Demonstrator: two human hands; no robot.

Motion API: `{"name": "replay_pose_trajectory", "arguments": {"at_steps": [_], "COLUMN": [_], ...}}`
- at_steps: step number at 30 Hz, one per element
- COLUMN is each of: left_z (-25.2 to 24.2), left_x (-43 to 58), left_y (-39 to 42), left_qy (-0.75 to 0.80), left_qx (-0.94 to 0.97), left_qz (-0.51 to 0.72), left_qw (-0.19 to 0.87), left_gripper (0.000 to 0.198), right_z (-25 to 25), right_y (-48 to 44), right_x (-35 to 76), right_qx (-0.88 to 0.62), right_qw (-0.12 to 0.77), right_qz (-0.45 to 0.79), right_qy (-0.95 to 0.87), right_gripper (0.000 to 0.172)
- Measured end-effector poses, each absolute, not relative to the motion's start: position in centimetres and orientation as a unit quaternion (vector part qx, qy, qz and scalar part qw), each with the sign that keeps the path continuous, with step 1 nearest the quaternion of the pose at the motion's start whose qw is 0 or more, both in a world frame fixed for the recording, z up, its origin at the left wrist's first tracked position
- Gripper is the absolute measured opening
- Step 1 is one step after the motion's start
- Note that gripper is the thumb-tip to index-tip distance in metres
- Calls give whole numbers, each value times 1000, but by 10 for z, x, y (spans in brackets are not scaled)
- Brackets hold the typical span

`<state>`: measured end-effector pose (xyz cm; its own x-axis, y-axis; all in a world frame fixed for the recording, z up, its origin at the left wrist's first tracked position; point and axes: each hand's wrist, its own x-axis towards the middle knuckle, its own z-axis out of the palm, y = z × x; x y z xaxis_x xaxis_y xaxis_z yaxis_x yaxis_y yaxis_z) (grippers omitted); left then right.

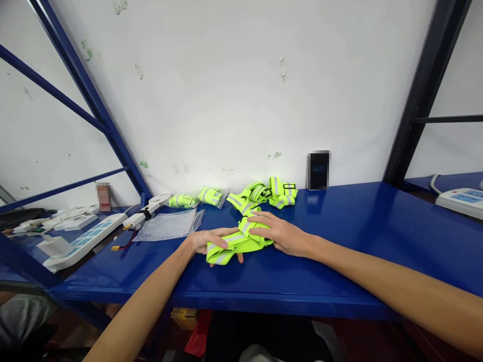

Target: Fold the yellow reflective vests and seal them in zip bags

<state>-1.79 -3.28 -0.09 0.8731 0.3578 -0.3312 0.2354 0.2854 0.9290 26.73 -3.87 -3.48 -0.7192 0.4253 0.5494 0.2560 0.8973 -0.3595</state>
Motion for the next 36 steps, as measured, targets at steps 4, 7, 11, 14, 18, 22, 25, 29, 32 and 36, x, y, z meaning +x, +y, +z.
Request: {"name": "replay_pose_trajectory", "arguments": {"at_steps": [4, 7, 11, 14, 18, 22, 25, 29, 32, 36], "left_z": [16, 30, 31, 22, 11, 5, 13, 32, 26, -12], "left_x": [-31, -38, -40, -41, -40, -27, -16, -7, -2, 11], "left_y": [-38, -50, -79, -99, -114, -120, -119, -101, -75, -43], "left_qy": [351, 394, 359, 381, 381, 370, 342, 340, 382, 428], "left_qx": [635, 730, 882, 916, 924, 923, 925, 924, 896, 822], "left_qz": [58, 86, 71, 20, -11, -20, -17, 91, 215, 364], "left_qw": [685, 551, 296, 128, 22, -103, -165, -148, -61, 91], "left_gripper": [103, 89, 65, 68, 64, 39, 17, 13, 24, 28], "right_z": [-32, -28, -26, -25, -21, -19, -20, -22, -23, -30], "right_y": [-46, -55, -62, -63, -64, -62, -58, -60, -66, -62], "right_x": [270, 270, 262, 254, 247, 239, 234, 227, 224, 224], "right_qx": [-220, -237, -290, -296, -309, -316, -284, -248, -247, -234], "right_qw": [251, 197, 206, 222, 215, 216, 243, 283, 302, 332], "right_qz": [155, 177, 198, 194, 186, 211, 218, 243, 303, 435], "right_qy": [-930, -935, -913, -909, -908, -900, -902, -894, -870, -804], "right_gripper": [57, 52, 43, 44, 42, 49, 58, 69, 74, 90]}}
